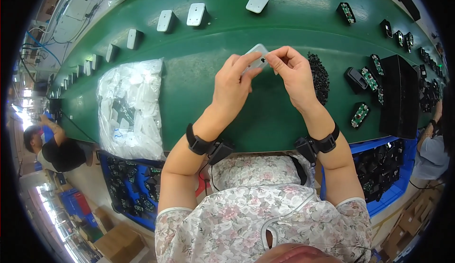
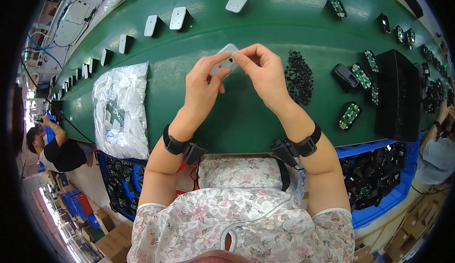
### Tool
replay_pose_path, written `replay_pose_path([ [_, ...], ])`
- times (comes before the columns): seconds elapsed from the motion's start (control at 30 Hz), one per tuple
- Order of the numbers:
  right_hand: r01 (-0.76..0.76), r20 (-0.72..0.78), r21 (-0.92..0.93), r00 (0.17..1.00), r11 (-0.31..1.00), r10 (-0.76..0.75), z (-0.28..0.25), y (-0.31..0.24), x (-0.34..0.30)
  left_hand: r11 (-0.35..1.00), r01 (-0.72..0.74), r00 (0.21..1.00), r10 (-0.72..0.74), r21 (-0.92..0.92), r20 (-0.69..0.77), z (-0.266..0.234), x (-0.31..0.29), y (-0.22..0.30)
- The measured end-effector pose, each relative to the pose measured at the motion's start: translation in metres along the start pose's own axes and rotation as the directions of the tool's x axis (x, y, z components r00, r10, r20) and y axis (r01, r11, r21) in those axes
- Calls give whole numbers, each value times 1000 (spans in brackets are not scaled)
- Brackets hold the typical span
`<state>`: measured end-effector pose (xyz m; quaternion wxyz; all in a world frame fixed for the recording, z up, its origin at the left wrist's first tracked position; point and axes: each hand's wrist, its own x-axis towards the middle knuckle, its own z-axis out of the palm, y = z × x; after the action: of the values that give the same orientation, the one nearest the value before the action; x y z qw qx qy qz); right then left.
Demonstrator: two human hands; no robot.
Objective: The person assembles electronic devices by picking up a white plastic cover, inserting a small black component, and pressing the cover onto a black housing. They repeat this process for each unit, placing the completed devices onto the green conveyor belt.
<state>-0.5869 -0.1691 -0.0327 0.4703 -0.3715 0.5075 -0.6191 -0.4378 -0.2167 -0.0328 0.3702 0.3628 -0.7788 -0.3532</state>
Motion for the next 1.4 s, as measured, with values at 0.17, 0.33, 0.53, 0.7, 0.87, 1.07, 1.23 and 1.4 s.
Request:
replay_pose_path([
  [0.17, 11, 10, 12, 1000, 1000, -11, 5, 1, -5, 982, -11, 997, -3, -188, -76, 10, 0, 8],
  [0.33, -8, -10, -14, 1000, 1000, 8, 5, 12, -6, 954, 42, 996, -62, -298, -58, 11, -5, 5],
  [0.53, 26, 66, -76, 998, 997, -21, 4, 7, -6, 920, 85, 994, -102, -382, -26, 7, -5, -3],
  [0.7, 56, 97, -180, 995, 982, -39, 1, 2, -4, 849, 157, 987, -145, -505, 63, 5, -6, -11],
  [0.87, 119, 100, -329, 991, 937, -90, -3, -1, -2, 813, 176, 982, -187, -555, 37, 6, -7, -10],
  [1.07, 293, 168, -494, 956, 818, -241, 0, -3, -3, 762, 217, 976, -185, -610, 116, 0, -5, -4],
  [1.23, 323, 144, -592, 944, 739, -297, 0, -6, -4, 797, 169, 985, -151, -580, 80, 7, -10, -6],
  [1.4, 290, 107, -495, 956, 819, -273, 2, 3, -4, 945, -4, 999, -12, -327, -47, 10, -12, -5],
])
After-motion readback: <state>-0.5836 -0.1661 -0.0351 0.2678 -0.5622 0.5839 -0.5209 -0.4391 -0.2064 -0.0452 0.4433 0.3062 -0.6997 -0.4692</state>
